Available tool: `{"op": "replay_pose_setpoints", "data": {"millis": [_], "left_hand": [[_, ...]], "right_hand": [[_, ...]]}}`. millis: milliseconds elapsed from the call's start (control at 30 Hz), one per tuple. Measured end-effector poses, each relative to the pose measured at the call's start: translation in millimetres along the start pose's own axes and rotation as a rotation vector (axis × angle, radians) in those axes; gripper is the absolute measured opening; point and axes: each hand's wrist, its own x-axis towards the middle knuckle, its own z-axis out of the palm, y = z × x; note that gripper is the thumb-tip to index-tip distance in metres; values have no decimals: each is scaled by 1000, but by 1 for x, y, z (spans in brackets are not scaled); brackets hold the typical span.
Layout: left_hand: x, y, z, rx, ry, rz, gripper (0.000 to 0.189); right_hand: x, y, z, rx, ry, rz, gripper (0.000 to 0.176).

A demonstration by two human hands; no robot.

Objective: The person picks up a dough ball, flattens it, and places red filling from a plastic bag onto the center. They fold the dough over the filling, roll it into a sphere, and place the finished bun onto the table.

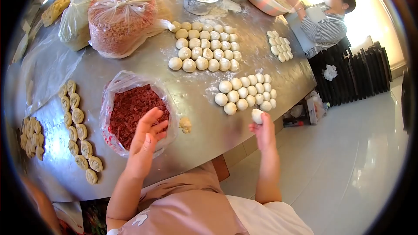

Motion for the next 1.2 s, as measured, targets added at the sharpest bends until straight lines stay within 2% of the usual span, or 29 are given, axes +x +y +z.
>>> {"op": "replay_pose_setpoints", "data": {"millis": [67,267,467,667,867,1000,1033,1100,1133,1167,1200], "left_hand": [[-4,1,-7,28,17,5,84],[-19,3,-11,-18,24,-54,74],[-29,-1,-24,-102,105,-80,63],[-44,8,-37,-228,120,-84,59],[-51,11,-45,-183,131,-55,60],[-63,18,-50,-252,136,-41,52],[-69,19,-55,-252,168,-32,50],[-89,19,-69,-245,264,30,43],[-102,18,-78,-222,348,67,38],[-116,18,-88,-120,459,86,41],[-129,20,-97,-55,590,102,33]], "right_hand": [[15,-3,-22,-6,64,115,38],[43,-1,-17,-137,193,207,54],[62,6,-10,-152,229,255,61],[49,4,-24,49,139,248,57],[51,14,-16,-34,176,230,54],[51,21,-27,-91,228,265,54],[46,19,-30,-103,204,256,57],[36,19,-34,-242,298,118,62],[32,14,-32,-414,409,39,61],[35,13,-39,-530,459,11,56],[36,18,-44,-670,452,-110,54]]}}
